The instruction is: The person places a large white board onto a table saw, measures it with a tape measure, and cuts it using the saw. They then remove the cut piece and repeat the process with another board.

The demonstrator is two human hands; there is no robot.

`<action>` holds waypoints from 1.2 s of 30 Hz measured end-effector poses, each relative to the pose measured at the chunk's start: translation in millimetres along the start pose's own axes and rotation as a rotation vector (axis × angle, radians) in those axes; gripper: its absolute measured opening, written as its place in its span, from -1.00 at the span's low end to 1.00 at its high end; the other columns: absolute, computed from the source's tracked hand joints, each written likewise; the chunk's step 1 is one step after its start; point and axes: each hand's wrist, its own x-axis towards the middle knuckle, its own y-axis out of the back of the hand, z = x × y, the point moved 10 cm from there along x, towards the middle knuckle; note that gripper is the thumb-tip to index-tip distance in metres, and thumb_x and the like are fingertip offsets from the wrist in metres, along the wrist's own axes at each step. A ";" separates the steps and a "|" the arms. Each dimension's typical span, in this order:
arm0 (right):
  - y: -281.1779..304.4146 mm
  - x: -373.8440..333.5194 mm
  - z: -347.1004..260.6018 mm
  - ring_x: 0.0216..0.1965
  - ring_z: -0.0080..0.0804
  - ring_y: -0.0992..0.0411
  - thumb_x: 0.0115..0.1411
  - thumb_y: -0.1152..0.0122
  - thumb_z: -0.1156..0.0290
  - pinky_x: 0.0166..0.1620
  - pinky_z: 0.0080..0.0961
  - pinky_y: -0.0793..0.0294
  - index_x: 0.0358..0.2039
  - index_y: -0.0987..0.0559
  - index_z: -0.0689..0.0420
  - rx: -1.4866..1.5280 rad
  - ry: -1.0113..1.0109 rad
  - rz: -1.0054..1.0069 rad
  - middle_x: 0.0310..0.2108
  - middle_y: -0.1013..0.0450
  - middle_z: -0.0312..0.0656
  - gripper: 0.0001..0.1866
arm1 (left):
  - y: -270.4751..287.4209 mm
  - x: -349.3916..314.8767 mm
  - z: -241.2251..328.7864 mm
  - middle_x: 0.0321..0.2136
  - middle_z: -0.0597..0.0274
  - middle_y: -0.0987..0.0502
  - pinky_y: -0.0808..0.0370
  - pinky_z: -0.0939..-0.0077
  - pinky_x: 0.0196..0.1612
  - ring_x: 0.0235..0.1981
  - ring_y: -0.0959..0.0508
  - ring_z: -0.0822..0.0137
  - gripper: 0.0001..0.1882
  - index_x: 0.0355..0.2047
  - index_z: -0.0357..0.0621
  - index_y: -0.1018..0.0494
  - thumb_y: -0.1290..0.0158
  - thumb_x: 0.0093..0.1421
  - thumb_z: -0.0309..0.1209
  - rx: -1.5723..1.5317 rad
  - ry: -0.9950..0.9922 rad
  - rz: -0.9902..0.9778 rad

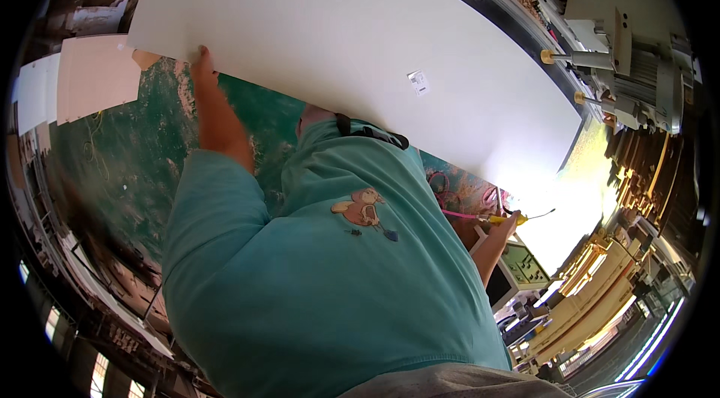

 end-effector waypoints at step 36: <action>-24.1 323.9 -62.5 -0.22 -0.22 -0.53 0.12 -0.28 0.27 -0.23 -0.24 -0.57 0.09 -0.39 0.32 0.009 0.107 -0.133 -0.12 -0.50 0.01 -0.42 | -236.4 -448.6 -277.6 -0.25 0.02 -0.58 -0.66 0.35 -0.40 -0.34 -0.65 0.19 -0.56 -0.04 -0.22 -0.42 -0.11 0.28 -0.11 0.334 0.321 -0.835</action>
